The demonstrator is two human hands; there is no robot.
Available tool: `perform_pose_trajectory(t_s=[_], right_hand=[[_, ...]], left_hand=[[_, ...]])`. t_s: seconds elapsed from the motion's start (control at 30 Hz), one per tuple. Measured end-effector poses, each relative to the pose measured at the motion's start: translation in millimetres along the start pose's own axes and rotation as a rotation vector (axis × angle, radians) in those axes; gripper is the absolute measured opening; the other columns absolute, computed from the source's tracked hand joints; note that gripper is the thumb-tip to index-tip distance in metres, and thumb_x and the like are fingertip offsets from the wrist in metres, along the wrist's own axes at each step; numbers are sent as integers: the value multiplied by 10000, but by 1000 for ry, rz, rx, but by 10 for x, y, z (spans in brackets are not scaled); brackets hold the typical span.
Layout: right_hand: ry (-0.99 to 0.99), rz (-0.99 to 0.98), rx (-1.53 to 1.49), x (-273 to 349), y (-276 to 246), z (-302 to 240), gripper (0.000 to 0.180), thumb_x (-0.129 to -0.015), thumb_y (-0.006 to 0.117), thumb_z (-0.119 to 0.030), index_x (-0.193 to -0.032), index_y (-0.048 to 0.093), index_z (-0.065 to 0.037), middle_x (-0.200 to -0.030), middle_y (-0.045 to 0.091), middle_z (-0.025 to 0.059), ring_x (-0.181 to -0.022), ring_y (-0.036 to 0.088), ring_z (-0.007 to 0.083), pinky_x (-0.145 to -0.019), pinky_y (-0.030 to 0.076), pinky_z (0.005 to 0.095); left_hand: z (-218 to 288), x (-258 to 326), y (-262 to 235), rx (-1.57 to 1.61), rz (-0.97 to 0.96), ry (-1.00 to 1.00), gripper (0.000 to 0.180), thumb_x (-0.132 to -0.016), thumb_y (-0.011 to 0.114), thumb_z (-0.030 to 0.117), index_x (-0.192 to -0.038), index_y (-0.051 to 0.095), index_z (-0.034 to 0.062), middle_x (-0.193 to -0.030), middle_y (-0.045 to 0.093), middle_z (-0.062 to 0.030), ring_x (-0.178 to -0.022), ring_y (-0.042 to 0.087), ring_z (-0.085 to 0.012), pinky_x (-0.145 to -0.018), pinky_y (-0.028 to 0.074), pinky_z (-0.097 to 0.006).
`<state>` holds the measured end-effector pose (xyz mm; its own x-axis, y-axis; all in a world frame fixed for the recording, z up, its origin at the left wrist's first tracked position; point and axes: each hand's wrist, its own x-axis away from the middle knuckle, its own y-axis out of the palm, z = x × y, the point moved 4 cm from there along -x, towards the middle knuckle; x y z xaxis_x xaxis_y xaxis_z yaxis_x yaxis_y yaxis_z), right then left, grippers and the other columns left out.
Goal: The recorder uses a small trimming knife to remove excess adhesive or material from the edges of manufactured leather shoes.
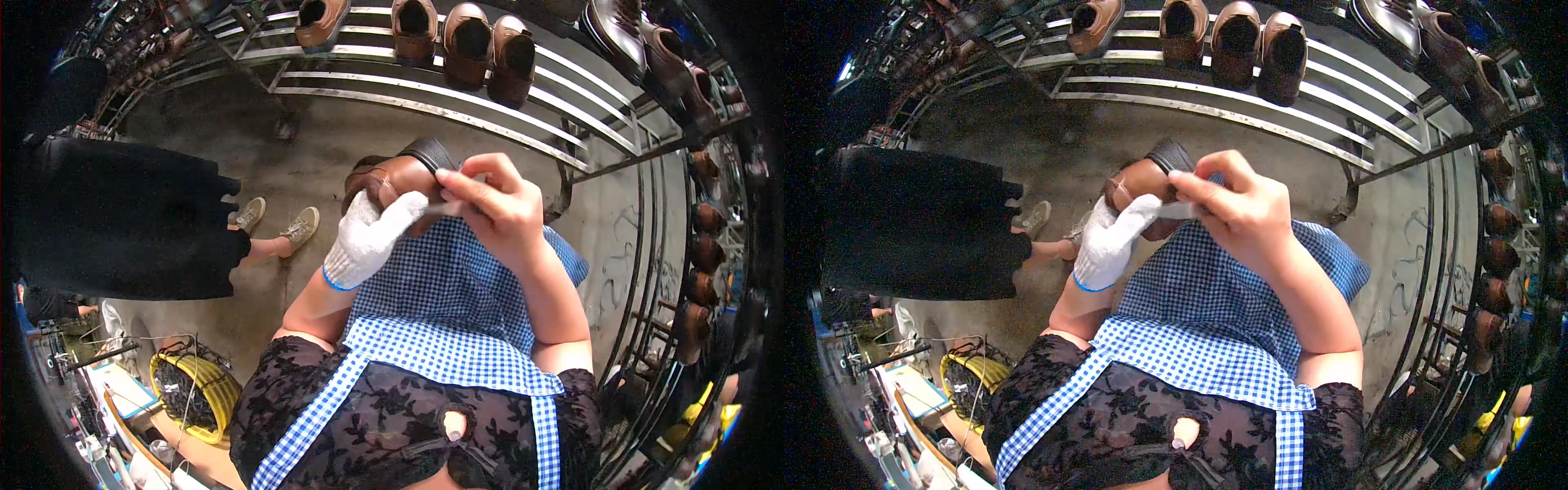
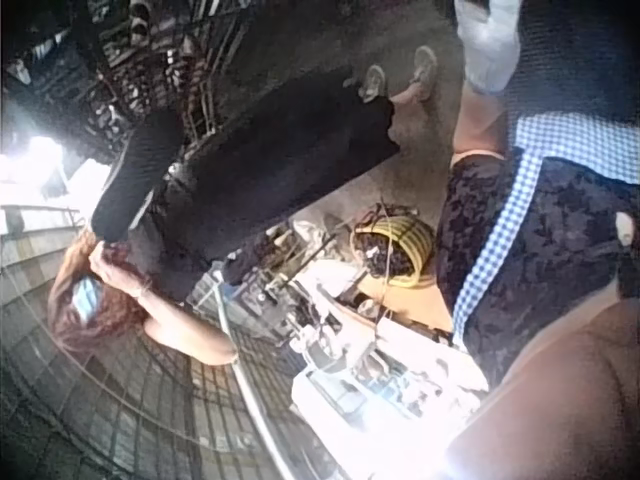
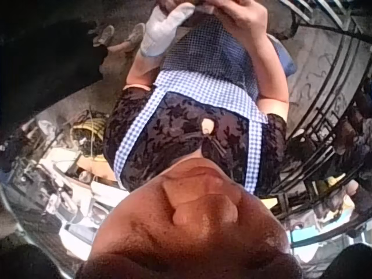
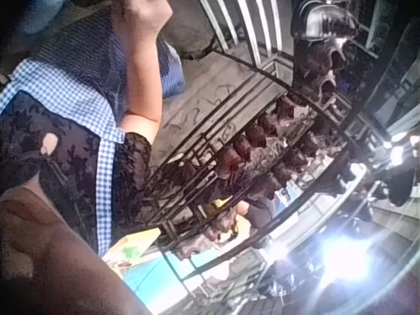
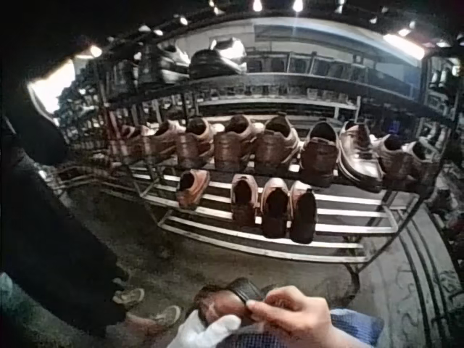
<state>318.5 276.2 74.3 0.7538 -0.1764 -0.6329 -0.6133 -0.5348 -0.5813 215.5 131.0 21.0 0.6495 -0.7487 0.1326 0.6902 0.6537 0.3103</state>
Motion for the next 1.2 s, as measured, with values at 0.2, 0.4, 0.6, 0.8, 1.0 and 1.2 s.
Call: perform_pose_trajectory(t_s=[0.2, 0.4, 0.6, 0.8, 1.0, 1.2], right_hand=[[-303, -102, 488, 19, -24, -219, 224, -748, 656, -101, -959, 683, -30, -798, 536, 13, -631, 558, 129, -454, 446, 259], [-282, -270, 636, 34, 44, -202, 175, -747, 661, -123, -901, 651, -40, -816, 520, 27, -689, 569, 129, -482, 458, 259], [-226, -229, 619, 39, -15, 24, 149, -732, 639, -156, -840, 573, -77, -796, 491, 33, -699, 568, 140, -490, 467, 263], [302, 24, 379, 346, -129, 929, 182, -763, 692, -54, -903, 575, -40, -835, 621, 81, -705, 646, 206, -556, 492, 283], [896, -319, -973, 469, 234, 686, 685, -907, 631, -437, -1406, 441, -8, -1148, 607, 136, -875, 640, 185, -767, 517, 292], [1234, -186, -1177, 1121, 572, 716, 722, -855, 666, -411, -1424, 406, -51, -1281, 568, 109, -1111, 577, 211, -877, 494, 313]], left_hand=[[-174, 4, 21, -332, -1, 139, 279, -878, 714, 157, -1118, 664, 24, -996, 704, -100, -931, 683, -199, -789, 536, -306], [-260, -3, 81, -752, -52, 416, 327, -874, 720, 149, -1167, 627, 39, -1097, 675, -104, -990, 664, -207, -820, 542, -318], [-220, 23, 159, -331, 76, 125, 227, -892, 684, 127, -1097, 678, 29, -1067, 694, -98, -917, 676, -180, -782, 537, -313], [-39, -37, -20, -2, 125, 83, 286, -894, 699, 160, -1116, 639, -9, -1000, 691, -74, -917, 664, -158, -806, 534, -295], [74, -13, 96, -703, -212, 325, 251, -897, 681, 208, -1049, 651, 10, -932, 693, -97, -851, 678, -216, -761, 542, -333], [-63, 265, 269, -1197, -620, 575, 239, -882, 642, 261, -1020, 647, 66, -922, 661, -131, -791, 656, -320, -713, 535, -379]])
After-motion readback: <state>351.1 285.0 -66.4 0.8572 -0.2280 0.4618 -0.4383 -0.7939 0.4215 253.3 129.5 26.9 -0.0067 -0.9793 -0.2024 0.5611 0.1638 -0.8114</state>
